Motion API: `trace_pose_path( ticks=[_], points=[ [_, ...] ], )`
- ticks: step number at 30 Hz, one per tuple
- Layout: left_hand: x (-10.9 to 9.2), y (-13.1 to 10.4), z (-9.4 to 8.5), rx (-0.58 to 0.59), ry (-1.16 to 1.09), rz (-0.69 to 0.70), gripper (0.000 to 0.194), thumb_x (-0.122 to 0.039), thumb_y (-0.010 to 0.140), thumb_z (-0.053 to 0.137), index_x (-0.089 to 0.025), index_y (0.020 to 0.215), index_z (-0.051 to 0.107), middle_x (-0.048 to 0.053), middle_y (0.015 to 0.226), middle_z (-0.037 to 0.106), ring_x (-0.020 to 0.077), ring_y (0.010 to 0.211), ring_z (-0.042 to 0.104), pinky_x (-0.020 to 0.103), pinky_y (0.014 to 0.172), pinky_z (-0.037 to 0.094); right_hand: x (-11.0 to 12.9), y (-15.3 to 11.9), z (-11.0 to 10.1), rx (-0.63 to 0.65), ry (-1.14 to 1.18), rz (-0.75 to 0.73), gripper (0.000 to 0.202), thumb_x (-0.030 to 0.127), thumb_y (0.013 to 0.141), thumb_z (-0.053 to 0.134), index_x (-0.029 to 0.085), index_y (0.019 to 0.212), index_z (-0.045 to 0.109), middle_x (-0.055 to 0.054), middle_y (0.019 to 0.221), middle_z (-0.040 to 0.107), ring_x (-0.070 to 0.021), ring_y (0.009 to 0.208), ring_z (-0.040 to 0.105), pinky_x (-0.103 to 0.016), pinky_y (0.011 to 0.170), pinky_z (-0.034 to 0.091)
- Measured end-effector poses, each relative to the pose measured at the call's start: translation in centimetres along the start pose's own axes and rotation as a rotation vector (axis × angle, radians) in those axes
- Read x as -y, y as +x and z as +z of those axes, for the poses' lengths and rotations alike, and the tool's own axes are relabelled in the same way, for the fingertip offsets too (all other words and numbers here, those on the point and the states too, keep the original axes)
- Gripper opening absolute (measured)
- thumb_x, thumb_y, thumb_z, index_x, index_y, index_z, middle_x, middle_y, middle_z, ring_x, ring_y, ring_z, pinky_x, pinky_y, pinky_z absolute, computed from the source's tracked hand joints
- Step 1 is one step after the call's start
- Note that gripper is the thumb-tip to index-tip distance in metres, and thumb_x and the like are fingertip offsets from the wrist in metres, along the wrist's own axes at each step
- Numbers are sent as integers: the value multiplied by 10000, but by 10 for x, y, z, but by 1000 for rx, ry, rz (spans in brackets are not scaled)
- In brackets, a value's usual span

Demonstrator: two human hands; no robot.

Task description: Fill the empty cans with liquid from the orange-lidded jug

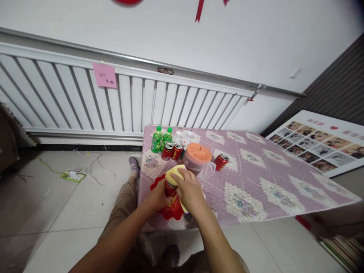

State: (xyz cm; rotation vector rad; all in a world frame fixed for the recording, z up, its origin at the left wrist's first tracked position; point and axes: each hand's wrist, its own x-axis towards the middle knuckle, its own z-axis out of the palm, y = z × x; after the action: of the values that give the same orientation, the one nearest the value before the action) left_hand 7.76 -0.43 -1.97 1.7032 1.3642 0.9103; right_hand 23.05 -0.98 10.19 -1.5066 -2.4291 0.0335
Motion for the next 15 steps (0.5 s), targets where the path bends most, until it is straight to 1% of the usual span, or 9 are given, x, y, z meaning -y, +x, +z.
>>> trace_pose_path(
  ticks=[2,4,8,11,15],
  points=[
    [1,1,0,5,35,-41,683,-187,671,743,-176,1289,453,129,1297,587,283,1187,581,404,1005,464,7,10,-3,125,-89,28,500,106,833,501,306,1271,638,-94,1428,520,-323,1295,423,-469,931,444],
    [0,1,1,1,42,-28,664,-187,668,743,-178,1270,464,127,1285,590,284,1186,578,402,1001,465,12,16,-4,184,-153,64,449,136,878,480,289,1271,632,-106,1402,542,-317,1266,444,-457,900,448],
    [-4,2,0,-13,-3,51,655,-153,670,721,-207,1269,463,103,1295,580,262,1190,572,399,1023,455,16,19,-10,195,-225,123,381,156,920,460,239,1250,632,-134,1304,595,-292,1174,494,-407,845,452],
    [-6,1,0,-18,-10,35,649,-141,673,716,-208,1266,461,100,1284,583,260,1184,576,412,1031,452,16,15,-15,189,-224,170,380,145,895,500,233,1243,628,-134,1274,600,-282,1130,508,-380,812,450],
    [-7,-1,-1,-23,-4,13,695,-141,669,728,-199,1300,443,115,1311,570,277,1215,563,431,1049,440,17,5,-20,219,-205,219,410,132,858,543,223,1250,620,-136,1261,597,-291,1109,520,-383,794,451]
  ],
)
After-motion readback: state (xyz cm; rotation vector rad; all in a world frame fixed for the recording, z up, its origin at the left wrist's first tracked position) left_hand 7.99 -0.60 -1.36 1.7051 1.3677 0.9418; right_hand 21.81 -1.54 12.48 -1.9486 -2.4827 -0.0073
